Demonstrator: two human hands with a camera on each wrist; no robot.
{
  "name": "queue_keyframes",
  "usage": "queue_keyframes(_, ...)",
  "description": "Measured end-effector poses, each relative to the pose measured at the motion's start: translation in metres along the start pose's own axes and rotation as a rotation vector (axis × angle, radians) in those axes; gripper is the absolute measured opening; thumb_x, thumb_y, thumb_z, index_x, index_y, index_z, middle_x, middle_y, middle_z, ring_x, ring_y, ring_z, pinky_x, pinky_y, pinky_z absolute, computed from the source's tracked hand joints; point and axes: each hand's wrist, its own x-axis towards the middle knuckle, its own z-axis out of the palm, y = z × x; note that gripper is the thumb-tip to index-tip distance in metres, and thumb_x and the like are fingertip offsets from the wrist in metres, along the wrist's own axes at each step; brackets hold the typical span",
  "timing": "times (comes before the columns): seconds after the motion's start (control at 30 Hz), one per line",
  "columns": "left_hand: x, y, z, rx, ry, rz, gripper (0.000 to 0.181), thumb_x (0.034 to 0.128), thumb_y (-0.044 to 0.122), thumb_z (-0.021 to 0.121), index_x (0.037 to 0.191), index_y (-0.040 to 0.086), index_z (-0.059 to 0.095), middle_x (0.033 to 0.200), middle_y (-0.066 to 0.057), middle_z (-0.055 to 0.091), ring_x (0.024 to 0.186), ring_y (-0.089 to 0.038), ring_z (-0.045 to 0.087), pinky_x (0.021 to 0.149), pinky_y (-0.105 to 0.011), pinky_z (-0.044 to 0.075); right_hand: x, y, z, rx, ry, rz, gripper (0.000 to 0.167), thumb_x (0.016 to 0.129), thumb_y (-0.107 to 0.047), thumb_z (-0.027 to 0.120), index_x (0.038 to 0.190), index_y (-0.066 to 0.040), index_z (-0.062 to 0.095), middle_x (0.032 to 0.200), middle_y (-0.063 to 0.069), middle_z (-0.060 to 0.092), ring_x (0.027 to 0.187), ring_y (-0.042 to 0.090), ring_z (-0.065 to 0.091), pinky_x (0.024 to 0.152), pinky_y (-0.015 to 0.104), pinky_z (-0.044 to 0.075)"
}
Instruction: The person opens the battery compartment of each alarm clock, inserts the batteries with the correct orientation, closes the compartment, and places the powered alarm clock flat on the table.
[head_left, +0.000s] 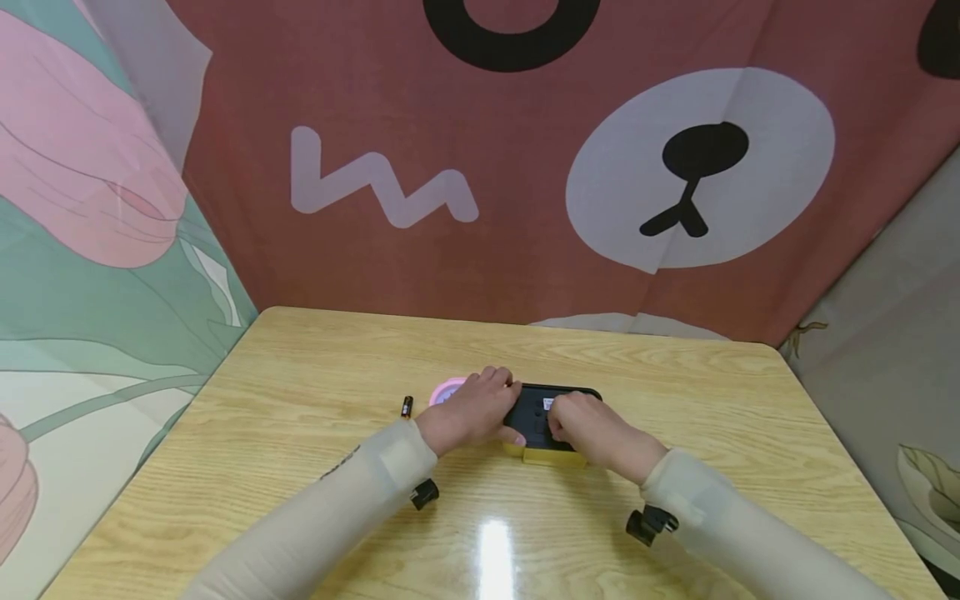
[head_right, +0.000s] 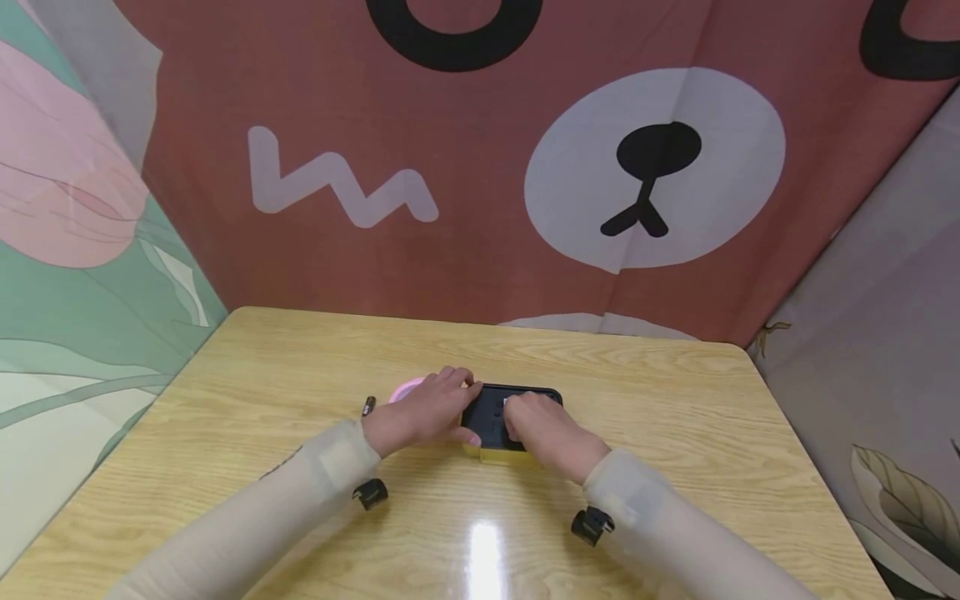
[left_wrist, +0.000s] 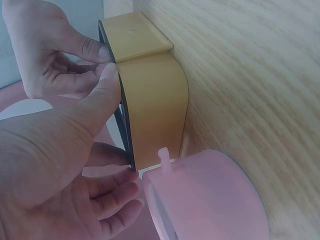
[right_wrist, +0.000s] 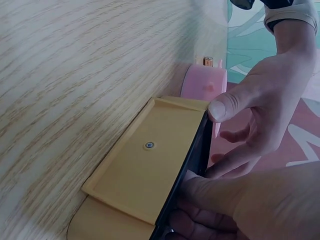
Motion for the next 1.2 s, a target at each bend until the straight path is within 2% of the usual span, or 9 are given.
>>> queue_keyframes(0.27, 0.0001, 0.0002, -0.0006, -0.004, -0.002, 0.001, 0.089, 0.0855, 0.062, 0.068, 0.152, 0.008, 0.045, 0.145, -0.008, 0.05, 0.129, -0.023, 0.047, 0.11, -0.04, 0.043, 0.0002, -0.0016, -0.0009, 0.011, -0.013, 0.02, 0.049, 0.097, -0.002, 0.062, 0.057, -0.016, 0.04, 0.057, -0.006, 0.022, 0.054, 0.01, 0.024, 0.053, 0.024, 0.022)
queue_keyframes(0.43, -0.0001, -0.0003, 0.0004, -0.004, 0.002, 0.005, 0.088, 0.0851, 0.062, 0.069, 0.152, 0.009, 0.046, 0.144, -0.008, 0.051, 0.128, -0.023, 0.047, 0.109, -0.04, 0.044, -0.0013, -0.0015, 0.0001, 0.001, 0.006, 0.015, 0.046, 0.097, -0.003, 0.064, 0.057, -0.015, 0.043, 0.058, -0.006, 0.025, 0.056, 0.01, 0.026, 0.054, 0.023, 0.023)
queue_keyframes(0.67, -0.0003, 0.0004, -0.0002, 0.017, -0.003, 0.0, 0.09, 0.085, 0.064, 0.067, 0.153, 0.01, 0.044, 0.146, -0.008, 0.05, 0.129, -0.022, 0.047, 0.108, -0.04, 0.044, -0.0024, 0.0033, 0.0019, -0.031, 0.056, -0.003, 0.033, 0.092, -0.002, 0.071, 0.063, -0.014, 0.058, 0.061, -0.007, 0.042, 0.06, 0.008, 0.037, 0.057, 0.023, 0.033)
queue_keyframes(0.9, 0.0004, 0.0004, -0.0004, 0.041, 0.001, 0.003, 0.089, 0.0841, 0.065, 0.067, 0.151, 0.01, 0.047, 0.144, -0.007, 0.051, 0.125, -0.021, 0.048, 0.106, -0.039, 0.045, -0.0038, 0.0054, 0.0042, -0.057, 0.084, -0.009, 0.024, 0.09, -0.002, 0.073, 0.07, -0.013, 0.067, 0.066, -0.008, 0.056, 0.063, 0.008, 0.044, 0.06, 0.024, 0.038)
queue_keyframes(1.07, -0.0001, 0.0009, -0.0022, 0.053, -0.006, 0.005, 0.087, 0.0839, 0.066, 0.067, 0.149, 0.011, 0.05, 0.141, -0.006, 0.053, 0.123, -0.021, 0.049, 0.104, -0.04, 0.046, -0.0051, 0.0059, 0.0052, -0.083, 0.103, -0.027, 0.021, 0.089, -0.004, 0.075, 0.071, -0.013, 0.068, 0.068, -0.007, 0.059, 0.064, 0.007, 0.046, 0.061, 0.023, 0.041)
queue_keyframes(1.2, 0.0009, -0.0008, -0.0023, 0.062, -0.013, 0.006, 0.089, 0.0848, 0.067, 0.066, 0.151, 0.012, 0.047, 0.145, -0.006, 0.051, 0.129, -0.022, 0.048, 0.107, -0.04, 0.044, -0.0072, 0.0066, 0.0034, -0.09, 0.102, -0.047, 0.02, 0.087, -0.008, 0.079, 0.072, -0.016, 0.068, 0.072, -0.008, 0.061, 0.067, 0.005, 0.05, 0.064, 0.024, 0.046)
